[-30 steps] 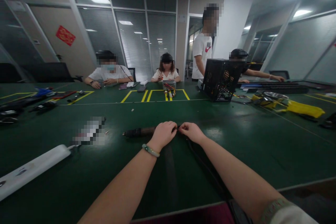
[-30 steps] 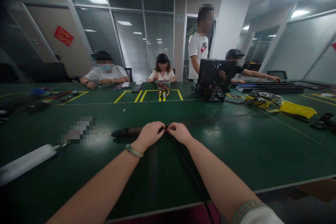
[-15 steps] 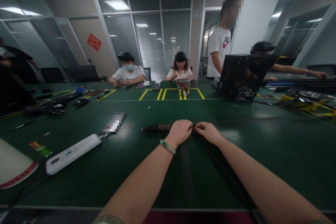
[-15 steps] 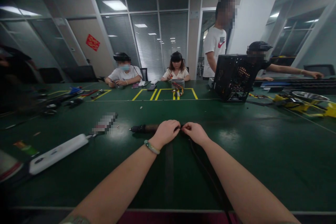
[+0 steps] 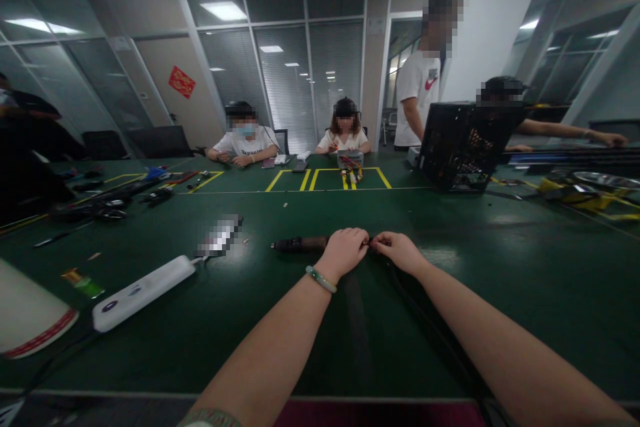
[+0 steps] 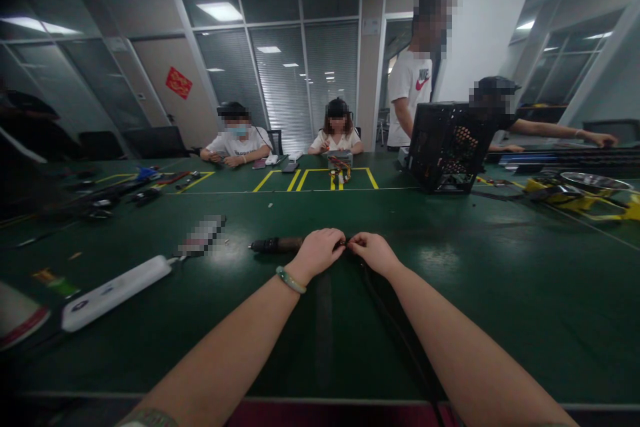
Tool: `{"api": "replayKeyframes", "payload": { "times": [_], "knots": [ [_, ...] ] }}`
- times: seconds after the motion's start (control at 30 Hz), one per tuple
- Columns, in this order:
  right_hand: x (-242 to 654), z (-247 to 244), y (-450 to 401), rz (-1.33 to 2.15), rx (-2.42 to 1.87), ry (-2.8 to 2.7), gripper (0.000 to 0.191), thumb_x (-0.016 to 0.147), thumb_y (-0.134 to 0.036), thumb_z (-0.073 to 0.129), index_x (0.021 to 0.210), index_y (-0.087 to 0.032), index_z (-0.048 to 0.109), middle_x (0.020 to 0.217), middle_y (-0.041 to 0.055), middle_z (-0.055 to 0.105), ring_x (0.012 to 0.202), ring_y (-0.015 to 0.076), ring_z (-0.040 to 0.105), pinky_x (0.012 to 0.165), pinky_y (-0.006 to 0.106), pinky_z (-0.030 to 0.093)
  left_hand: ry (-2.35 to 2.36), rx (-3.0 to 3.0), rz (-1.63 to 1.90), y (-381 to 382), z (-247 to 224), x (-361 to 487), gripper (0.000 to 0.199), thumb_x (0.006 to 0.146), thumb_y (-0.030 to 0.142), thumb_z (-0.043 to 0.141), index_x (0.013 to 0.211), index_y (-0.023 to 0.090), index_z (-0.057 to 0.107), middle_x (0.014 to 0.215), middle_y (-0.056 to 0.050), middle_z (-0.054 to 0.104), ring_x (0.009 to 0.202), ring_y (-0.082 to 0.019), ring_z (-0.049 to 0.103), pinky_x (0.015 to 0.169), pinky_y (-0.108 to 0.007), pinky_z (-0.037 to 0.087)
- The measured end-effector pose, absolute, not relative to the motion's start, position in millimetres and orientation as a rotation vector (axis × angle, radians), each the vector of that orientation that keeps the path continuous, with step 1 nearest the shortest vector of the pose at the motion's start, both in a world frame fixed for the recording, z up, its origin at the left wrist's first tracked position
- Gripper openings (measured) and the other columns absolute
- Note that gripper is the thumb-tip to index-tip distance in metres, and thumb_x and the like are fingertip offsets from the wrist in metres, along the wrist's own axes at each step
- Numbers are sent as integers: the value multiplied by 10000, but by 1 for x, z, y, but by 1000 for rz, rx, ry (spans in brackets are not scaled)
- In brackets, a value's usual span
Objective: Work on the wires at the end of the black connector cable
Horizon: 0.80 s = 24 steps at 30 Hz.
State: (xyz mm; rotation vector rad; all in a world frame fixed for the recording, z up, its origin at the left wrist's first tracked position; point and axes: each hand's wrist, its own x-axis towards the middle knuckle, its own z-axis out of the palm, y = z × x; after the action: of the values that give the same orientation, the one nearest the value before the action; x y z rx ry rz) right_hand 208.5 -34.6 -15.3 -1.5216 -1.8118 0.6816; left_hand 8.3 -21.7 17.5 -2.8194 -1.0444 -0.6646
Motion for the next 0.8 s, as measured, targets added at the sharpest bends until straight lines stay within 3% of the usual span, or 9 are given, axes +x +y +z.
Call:
{"api": "replayKeyframes", "payload": {
  "times": [0.43,0.8],
  "knots": [
    [210,-12,-35,765,-1491,-1798,250,840,-382,596,911,-171,711,763,21,712,712,167,648,678,253,470,-1051,-2833,-762,-20,15,8,87,893,218,544,959,194,595,959,-43,639,938,-196,589,845,-333,456],
    [208,-13,-37,645,-1531,-1811,161,809,-334,638,870,-207,718,807,9,724,731,169,655,653,247,456,-1074,-2827,-743,-19,14,9,93,874,224,580,966,210,574,945,-22,634,921,-191,596,825,-325,458]
  ]
}}
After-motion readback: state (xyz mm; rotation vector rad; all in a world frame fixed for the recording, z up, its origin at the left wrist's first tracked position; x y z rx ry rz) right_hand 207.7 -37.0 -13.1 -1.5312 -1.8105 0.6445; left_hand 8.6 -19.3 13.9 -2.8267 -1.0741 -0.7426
